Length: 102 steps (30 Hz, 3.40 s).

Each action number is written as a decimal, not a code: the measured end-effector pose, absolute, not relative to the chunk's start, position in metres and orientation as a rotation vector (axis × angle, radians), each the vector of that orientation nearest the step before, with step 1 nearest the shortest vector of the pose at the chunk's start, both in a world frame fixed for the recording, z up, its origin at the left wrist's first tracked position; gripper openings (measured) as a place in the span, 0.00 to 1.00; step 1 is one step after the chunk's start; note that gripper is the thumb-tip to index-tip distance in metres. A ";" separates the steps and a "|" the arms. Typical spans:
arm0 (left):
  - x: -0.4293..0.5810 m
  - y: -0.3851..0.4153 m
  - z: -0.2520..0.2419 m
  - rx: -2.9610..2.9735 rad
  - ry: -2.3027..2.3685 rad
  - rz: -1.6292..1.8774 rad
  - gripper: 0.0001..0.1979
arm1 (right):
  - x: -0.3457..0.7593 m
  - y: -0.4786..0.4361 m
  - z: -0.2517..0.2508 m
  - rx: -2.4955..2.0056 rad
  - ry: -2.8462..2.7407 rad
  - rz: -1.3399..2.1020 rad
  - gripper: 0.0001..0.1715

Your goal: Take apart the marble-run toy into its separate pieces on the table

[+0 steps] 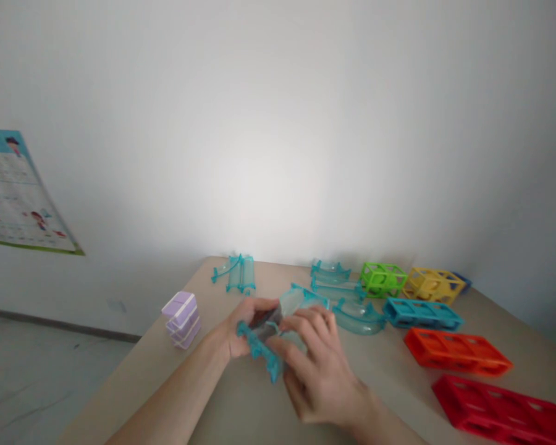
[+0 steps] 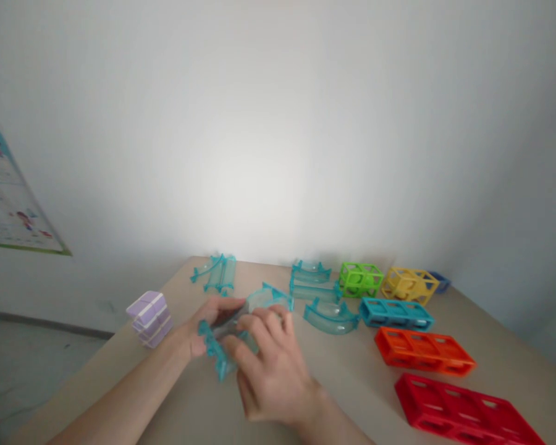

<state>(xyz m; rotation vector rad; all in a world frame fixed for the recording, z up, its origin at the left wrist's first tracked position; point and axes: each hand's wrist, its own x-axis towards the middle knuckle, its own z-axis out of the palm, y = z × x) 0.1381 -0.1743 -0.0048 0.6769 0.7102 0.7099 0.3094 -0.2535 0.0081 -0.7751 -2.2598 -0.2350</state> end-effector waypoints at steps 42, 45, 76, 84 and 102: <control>0.142 -0.171 -0.017 1.664 1.040 0.750 0.17 | 0.266 -0.275 -0.019 -1.487 -2.350 0.118 0.43; 0.146 -0.169 -0.024 1.272 1.088 0.791 0.22 | 0.267 -0.271 -0.024 -1.420 -2.428 0.141 0.53; 0.174 -0.175 -0.035 0.940 1.086 1.214 0.28 | 0.276 -0.263 -0.027 -1.531 -2.381 0.118 0.40; 0.169 -0.172 -0.036 0.970 1.118 1.151 0.26 | 0.277 -0.262 -0.023 -1.922 -2.122 -0.089 0.21; 0.171 -0.170 -0.035 1.029 1.171 1.137 0.25 | 0.291 -0.251 -0.017 -2.176 -2.100 -0.331 0.14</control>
